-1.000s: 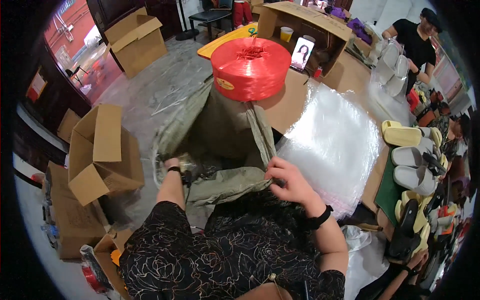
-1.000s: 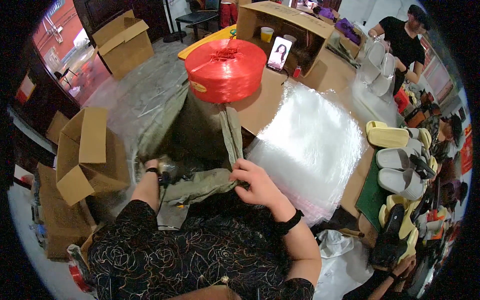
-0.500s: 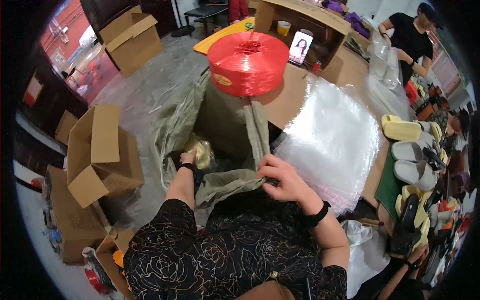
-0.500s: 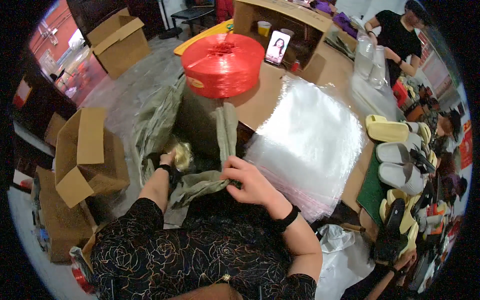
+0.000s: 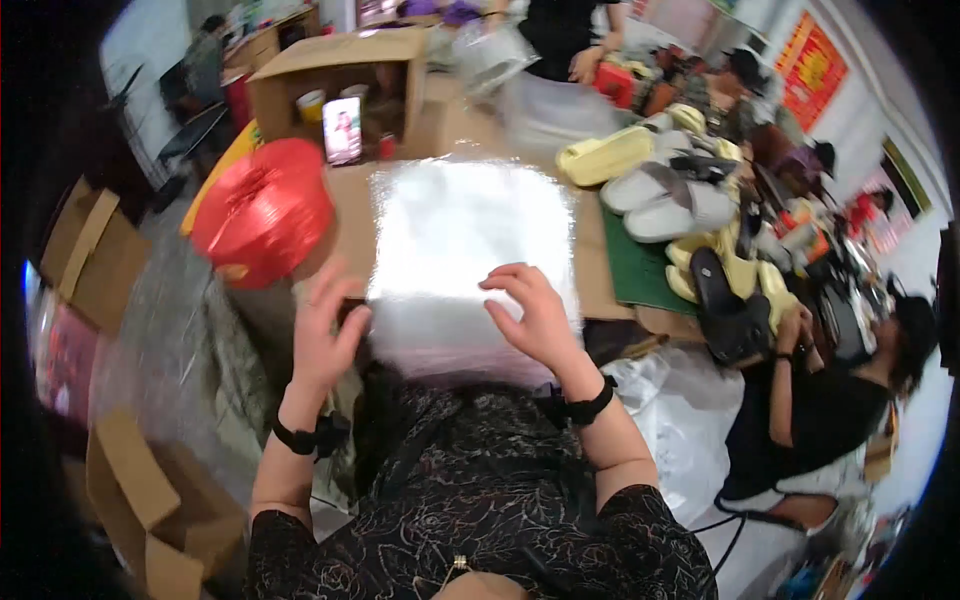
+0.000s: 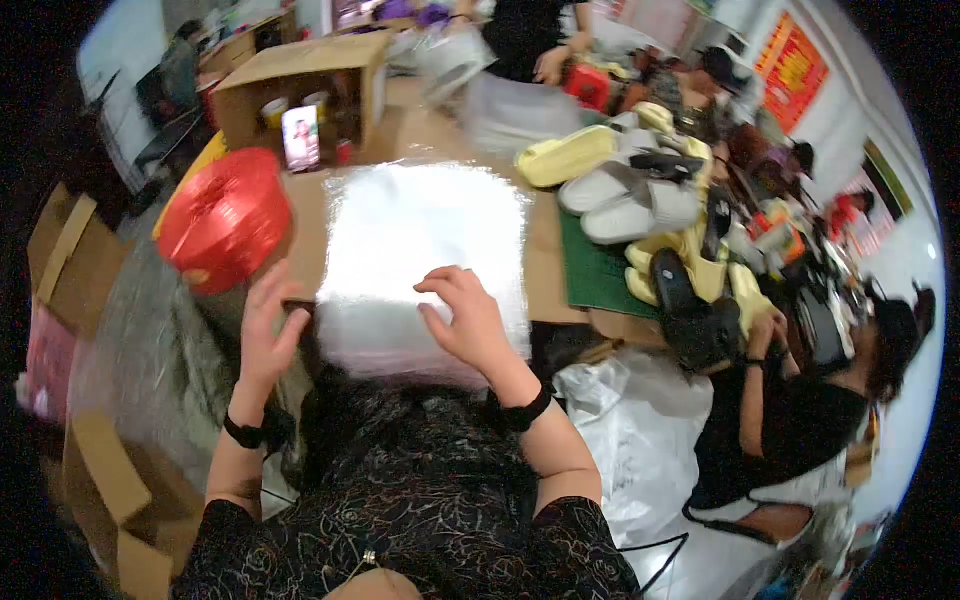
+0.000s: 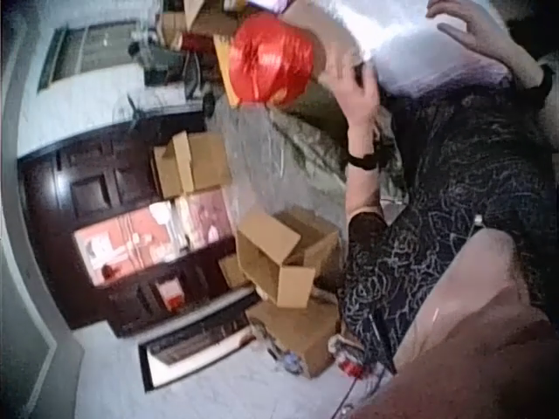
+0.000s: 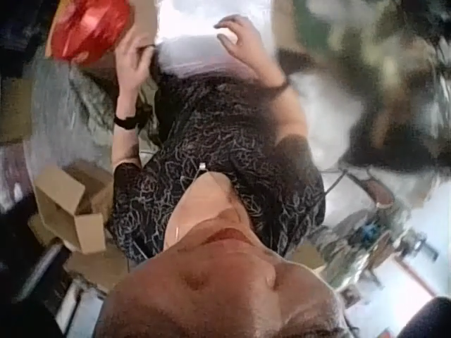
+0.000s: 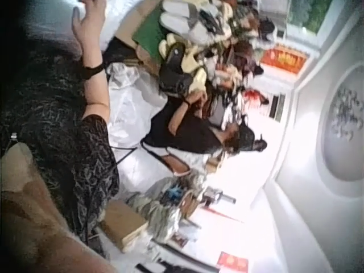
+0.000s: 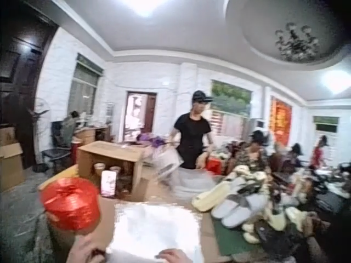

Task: The recorder is packing pairs of shoes into a large green sack at a shoe manufacturing or packaging facility.

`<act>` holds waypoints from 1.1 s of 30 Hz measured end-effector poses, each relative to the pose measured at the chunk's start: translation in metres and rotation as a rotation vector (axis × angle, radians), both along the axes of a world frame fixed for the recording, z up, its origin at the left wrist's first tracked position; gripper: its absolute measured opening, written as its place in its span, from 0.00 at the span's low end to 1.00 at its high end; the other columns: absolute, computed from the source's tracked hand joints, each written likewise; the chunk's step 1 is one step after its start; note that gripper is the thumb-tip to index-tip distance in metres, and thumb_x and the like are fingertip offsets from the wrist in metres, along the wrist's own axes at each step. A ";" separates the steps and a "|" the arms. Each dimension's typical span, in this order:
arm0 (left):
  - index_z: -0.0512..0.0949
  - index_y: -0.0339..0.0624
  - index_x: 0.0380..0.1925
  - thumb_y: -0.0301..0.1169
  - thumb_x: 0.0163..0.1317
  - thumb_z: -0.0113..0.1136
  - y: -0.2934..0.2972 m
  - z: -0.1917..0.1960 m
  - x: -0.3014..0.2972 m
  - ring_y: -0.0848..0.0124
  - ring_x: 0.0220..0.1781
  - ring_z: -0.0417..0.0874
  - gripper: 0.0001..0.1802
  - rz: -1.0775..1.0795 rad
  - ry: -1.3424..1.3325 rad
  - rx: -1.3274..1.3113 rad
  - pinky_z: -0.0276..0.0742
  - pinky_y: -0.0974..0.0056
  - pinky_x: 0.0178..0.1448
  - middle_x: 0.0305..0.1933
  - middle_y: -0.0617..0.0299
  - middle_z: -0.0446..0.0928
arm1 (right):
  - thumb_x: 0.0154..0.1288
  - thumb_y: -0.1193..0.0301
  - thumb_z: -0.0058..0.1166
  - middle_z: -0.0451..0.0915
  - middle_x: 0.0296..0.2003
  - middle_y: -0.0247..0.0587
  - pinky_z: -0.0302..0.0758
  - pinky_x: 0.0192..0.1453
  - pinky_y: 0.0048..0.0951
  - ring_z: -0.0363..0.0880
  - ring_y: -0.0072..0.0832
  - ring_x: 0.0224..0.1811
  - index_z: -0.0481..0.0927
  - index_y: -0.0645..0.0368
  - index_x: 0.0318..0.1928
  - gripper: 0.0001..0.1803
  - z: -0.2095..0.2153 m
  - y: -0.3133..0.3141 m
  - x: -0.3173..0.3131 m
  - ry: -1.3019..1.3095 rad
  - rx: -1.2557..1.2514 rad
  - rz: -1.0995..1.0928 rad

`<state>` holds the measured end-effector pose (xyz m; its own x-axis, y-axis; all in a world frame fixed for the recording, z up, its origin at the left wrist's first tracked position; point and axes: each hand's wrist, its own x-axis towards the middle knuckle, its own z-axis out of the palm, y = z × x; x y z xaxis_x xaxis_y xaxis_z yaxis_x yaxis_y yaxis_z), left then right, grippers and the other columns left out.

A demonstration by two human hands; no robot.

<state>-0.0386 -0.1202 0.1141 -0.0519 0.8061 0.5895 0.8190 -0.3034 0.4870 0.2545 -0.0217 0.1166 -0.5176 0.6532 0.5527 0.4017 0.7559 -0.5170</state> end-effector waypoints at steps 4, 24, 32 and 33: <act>0.73 0.44 0.60 0.35 0.61 0.62 0.047 -0.020 0.052 0.49 0.77 0.56 0.26 -0.300 0.213 -0.106 0.56 0.48 0.75 0.74 0.53 0.60 | 0.57 0.68 0.62 0.78 0.46 0.45 0.73 0.55 0.41 0.75 0.45 0.50 0.81 0.56 0.44 0.14 -0.006 0.036 0.090 -0.089 0.172 -0.640; 0.75 0.47 0.60 0.47 0.61 0.62 0.084 -0.081 0.070 0.42 0.72 0.61 0.29 -0.286 0.246 -0.255 0.52 0.41 0.75 0.70 0.46 0.66 | 0.59 0.67 0.53 0.64 0.67 0.50 0.63 0.66 0.55 0.66 0.56 0.64 0.69 0.52 0.65 0.30 -0.044 0.065 0.371 0.198 -0.086 -2.016; 0.75 0.49 0.59 0.49 0.60 0.62 0.091 -0.084 0.070 0.44 0.73 0.60 0.29 -0.261 0.234 -0.250 0.52 0.43 0.76 0.69 0.46 0.67 | 0.48 0.81 0.50 0.67 0.68 0.46 0.56 0.71 0.49 0.62 0.47 0.69 0.74 0.55 0.63 0.36 0.075 0.020 0.285 -0.157 0.861 -1.170; 0.75 0.49 0.59 0.49 0.61 0.62 0.091 -0.084 0.071 0.44 0.73 0.60 0.29 -0.272 0.235 -0.243 0.52 0.43 0.76 0.70 0.47 0.66 | 0.47 0.83 0.48 0.67 0.67 0.45 0.56 0.72 0.49 0.62 0.48 0.69 0.74 0.54 0.63 0.37 0.091 0.015 0.266 -0.098 0.858 -1.061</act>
